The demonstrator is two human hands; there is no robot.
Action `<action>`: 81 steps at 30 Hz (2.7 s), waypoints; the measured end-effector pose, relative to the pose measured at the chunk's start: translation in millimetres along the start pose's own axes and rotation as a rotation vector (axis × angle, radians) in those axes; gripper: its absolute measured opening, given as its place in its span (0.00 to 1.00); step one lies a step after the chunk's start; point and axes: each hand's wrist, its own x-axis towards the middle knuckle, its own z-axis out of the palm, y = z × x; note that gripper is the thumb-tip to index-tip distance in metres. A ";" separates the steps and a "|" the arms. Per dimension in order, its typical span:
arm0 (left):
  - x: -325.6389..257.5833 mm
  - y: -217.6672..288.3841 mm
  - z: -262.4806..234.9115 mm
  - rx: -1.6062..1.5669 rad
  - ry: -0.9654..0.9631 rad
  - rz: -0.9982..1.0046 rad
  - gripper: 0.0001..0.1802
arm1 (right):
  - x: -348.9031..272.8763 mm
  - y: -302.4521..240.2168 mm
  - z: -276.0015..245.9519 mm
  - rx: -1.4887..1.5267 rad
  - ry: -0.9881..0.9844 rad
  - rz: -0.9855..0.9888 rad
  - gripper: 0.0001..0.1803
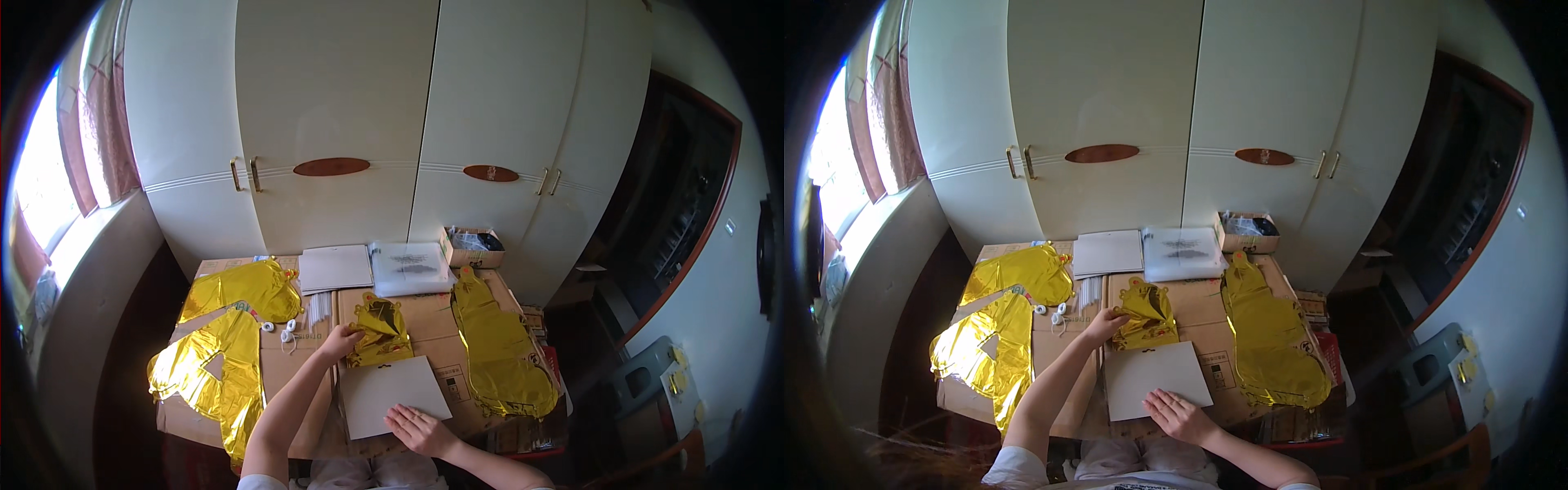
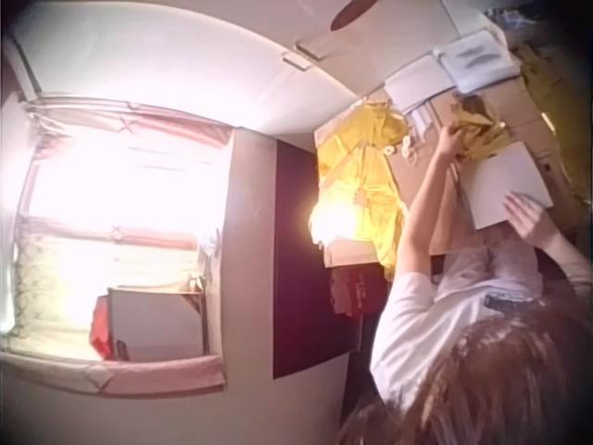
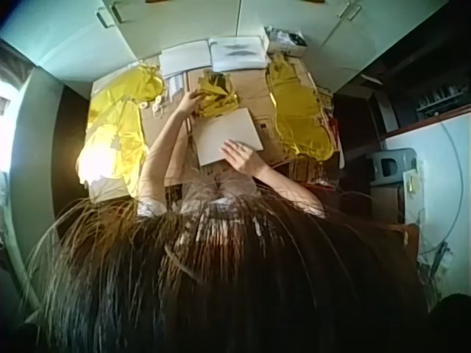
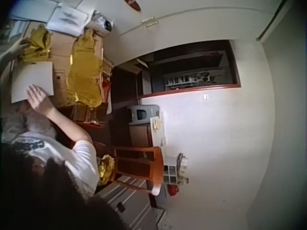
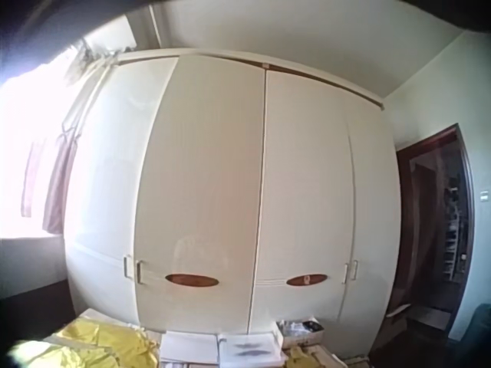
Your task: Fold gold-colored foil balloons and place them on top of cardboard sheets.
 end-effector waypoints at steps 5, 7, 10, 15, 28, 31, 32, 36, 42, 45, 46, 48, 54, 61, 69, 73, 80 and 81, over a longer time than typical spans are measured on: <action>2.3 -7.7 -3.3 -0.039 -0.008 0.045 0.15 | 2.4 5.5 10.0 -0.001 0.002 0.021 0.20; 4.5 -8.8 -3.2 -0.084 -0.033 0.079 0.15 | 5.3 7.6 12.2 0.002 0.002 0.032 0.21; 3.9 -4.6 -4.5 -0.145 -0.041 0.056 0.17 | 9.3 9.6 16.1 0.004 0.005 0.040 0.21; 11.8 -13.3 -5.4 -0.202 0.009 0.081 0.16 | 15.3 8.6 18.1 -0.012 0.025 0.038 0.21; 10.4 -9.2 -2.5 -0.163 0.028 0.092 0.13 | 17.3 10.9 28.0 0.059 -0.006 0.090 0.16; 14.6 -15.5 -7.0 -0.092 0.042 0.070 0.12 | 18.9 11.0 30.6 0.086 0.012 0.093 0.16; 15.0 -17.7 -8.7 -0.056 0.047 0.062 0.12 | 19.5 11.2 31.4 0.090 0.018 0.084 0.16; 9.9 1.9 -9.5 0.111 0.031 0.008 0.12 | 21.1 11.4 27.7 0.124 0.015 0.111 0.16; 13.2 -15.0 -18.1 0.179 0.047 0.068 0.16 | 28.1 11.6 25.5 0.146 -0.012 0.100 0.16; 14.7 -15.6 -16.3 0.215 0.047 0.086 0.17 | 26.5 11.6 29.6 0.146 -0.017 0.105 0.17; 15.1 -15.7 -15.6 0.232 0.051 0.092 0.18 | 26.3 11.5 30.2 0.146 -0.019 0.107 0.17; 12.7 -12.5 -15.5 0.273 0.060 0.077 0.18 | 26.7 11.2 30.5 0.170 -0.023 0.126 0.17; 20.2 -28.3 -20.0 0.363 0.103 0.102 0.20 | 36.8 26.7 39.8 0.237 -0.002 0.258 0.21; -3.4 -6.2 -19.4 0.458 0.102 0.108 0.23 | 34.2 49.8 71.7 0.170 -0.116 0.403 0.26; -16.8 9.9 -17.8 0.481 0.075 0.094 0.27 | 31.6 44.5 75.4 0.176 -0.147 0.455 0.27; -9.3 -1.2 -17.1 0.337 0.043 0.161 0.25 | 31.9 43.9 74.9 0.182 -0.162 0.457 0.27; 15.0 -14.5 -9.1 -0.028 -0.013 0.107 0.17 | 34.5 43.4 72.3 0.175 -0.200 0.454 0.27; 16.0 -11.4 -6.0 0.003 -0.008 0.077 0.16 | 34.5 43.8 71.4 0.173 -0.204 0.458 0.27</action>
